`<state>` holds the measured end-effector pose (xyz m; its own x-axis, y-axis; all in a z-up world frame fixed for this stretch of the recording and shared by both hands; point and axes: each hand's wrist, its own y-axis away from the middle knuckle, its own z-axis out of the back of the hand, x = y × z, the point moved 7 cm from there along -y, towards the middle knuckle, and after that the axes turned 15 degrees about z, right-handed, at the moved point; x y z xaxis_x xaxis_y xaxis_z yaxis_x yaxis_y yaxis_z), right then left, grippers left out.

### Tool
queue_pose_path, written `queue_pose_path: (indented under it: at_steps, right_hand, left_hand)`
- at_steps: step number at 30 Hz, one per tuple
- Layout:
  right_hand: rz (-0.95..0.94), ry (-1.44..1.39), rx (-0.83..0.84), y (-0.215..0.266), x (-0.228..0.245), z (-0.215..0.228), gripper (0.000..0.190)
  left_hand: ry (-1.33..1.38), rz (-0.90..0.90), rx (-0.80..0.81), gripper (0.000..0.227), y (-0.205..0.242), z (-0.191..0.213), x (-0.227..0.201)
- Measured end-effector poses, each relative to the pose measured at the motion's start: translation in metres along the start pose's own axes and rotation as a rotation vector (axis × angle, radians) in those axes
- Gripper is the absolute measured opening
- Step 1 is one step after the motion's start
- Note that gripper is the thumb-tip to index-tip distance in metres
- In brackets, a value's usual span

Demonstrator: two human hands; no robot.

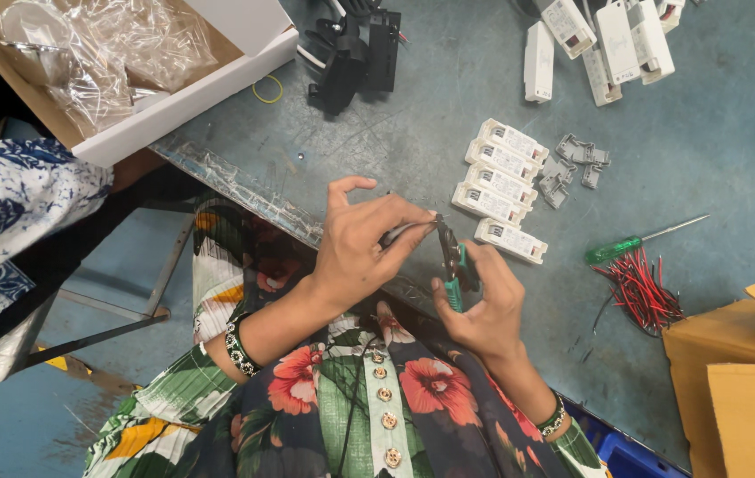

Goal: The person assembles small white electrical components on a workbench. They use a screwdriver to tighten screws on the components and wire strippers to cut wires. The person also handles black cylindrical objects and places assembled parts into a white box.

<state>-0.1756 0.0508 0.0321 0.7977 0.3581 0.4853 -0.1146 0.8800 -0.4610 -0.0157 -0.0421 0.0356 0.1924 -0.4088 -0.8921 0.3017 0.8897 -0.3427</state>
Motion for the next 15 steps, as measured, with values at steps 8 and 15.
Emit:
queue_pose_path:
  at_steps: [8,15]
  right_hand:
    - [0.032,0.020,-0.019,0.004,-0.003,-0.001,0.042]
    - [-0.080,-0.091,-0.090,0.017,-0.030,0.005,0.034]
  left_hand:
    - [-0.001,-0.004,0.010,0.008,0.000,0.000,0.000]
    - [0.001,0.061,0.014,0.006,-0.001,-0.002,0.003]
